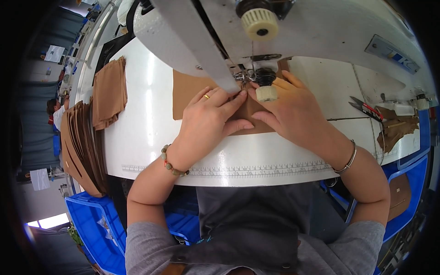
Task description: Sewing pieces of leather together and attaching a zipper using an industrial sewing machine.
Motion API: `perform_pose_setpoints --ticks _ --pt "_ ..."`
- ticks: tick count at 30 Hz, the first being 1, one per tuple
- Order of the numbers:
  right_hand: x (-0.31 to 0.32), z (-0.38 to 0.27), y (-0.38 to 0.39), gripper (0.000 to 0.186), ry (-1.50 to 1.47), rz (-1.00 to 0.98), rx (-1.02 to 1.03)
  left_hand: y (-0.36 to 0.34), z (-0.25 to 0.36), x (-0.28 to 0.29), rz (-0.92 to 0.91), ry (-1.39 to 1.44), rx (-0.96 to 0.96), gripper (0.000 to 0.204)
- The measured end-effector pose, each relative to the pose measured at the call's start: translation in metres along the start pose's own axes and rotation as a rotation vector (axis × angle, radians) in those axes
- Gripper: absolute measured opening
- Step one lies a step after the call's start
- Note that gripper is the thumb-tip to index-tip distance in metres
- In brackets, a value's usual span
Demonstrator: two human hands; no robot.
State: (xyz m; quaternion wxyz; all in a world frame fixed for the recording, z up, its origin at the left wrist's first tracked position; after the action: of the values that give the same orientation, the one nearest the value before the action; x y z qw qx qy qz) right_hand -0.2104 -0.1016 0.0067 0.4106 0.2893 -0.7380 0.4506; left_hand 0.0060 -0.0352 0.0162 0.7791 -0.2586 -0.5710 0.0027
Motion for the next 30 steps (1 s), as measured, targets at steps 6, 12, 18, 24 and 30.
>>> perform_pose_setpoints --ticks 6,12,18,24,30 --pt "-0.0012 0.0017 -0.0008 0.051 0.028 0.016 0.016 0.002 -0.001 -0.0006 -0.131 0.04 0.068 0.062" --pt "-0.0016 0.0036 -0.0017 0.05 0.014 0.022 0.009 -0.0007 -0.0028 -0.003 -0.134 0.052 0.073 0.062" --pt "-0.0031 0.0055 -0.0013 0.05 0.018 0.06 0.022 0.0002 -0.0038 -0.0048 -0.113 0.06 0.073 0.063" --pt "-0.0046 0.0077 -0.0001 0.049 0.012 0.03 0.01 -0.0011 -0.0045 -0.0052 -0.12 0.051 0.076 0.063" --pt "-0.0043 0.0066 -0.0005 0.049 -0.007 0.034 -0.007 -0.0016 -0.0032 -0.0034 -0.031 -0.034 0.029 0.06"
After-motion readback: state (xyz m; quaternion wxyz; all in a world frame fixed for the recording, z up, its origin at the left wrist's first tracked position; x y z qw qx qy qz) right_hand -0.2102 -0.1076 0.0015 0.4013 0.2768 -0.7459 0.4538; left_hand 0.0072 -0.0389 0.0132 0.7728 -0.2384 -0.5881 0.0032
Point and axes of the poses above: each hand's wrist, its own y-axis away from the middle knuckle, its own x-axis out of the back of the hand, z = x × y, the point moved 1 cm from there along -y, towards the middle knuckle, and after that the axes turned 5 degrees about x, right-handed, at the moved point
